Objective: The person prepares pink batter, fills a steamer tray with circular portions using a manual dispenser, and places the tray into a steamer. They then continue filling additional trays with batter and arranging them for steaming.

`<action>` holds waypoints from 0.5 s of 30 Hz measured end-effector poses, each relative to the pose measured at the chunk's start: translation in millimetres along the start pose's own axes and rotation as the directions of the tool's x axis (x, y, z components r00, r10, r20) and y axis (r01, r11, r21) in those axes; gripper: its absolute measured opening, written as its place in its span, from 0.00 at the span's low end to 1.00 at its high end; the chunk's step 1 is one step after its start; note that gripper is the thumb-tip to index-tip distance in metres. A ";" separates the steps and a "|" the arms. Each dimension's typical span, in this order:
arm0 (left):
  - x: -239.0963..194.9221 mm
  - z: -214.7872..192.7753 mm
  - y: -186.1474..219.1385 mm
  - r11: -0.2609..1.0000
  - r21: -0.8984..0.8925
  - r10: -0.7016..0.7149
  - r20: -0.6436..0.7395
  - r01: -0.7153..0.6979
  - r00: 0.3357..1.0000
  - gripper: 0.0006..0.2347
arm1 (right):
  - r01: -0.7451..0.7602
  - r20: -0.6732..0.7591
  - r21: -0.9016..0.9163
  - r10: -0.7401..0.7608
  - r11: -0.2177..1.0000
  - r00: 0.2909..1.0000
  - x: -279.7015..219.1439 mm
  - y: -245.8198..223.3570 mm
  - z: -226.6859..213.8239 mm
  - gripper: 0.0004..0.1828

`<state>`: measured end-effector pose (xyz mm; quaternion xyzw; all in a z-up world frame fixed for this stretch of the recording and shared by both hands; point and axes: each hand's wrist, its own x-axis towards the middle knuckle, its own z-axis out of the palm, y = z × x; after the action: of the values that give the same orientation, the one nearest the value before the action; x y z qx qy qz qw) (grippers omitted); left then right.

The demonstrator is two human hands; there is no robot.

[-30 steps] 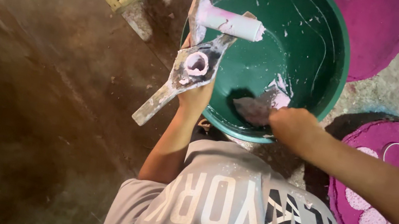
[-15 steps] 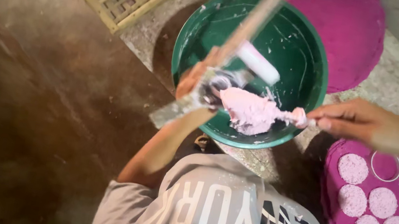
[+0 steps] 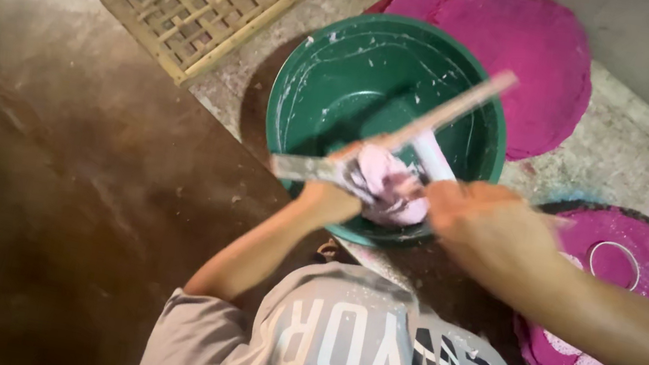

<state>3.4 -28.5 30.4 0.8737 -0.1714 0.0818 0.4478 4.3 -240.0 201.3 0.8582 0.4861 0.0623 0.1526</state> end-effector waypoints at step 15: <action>21.6 -40.2 -8.0 0.988 0.148 0.089 -0.247 -0.054 0.965 0.29 | -0.232 0.029 0.015 0.232 0.973 0.972 -16.5 18.3 -26.5 0.09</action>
<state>26.8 3.5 54.4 0.8786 -0.1383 0.2205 0.4004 3.9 -257.5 233.0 0.9113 0.3809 0.0636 0.1429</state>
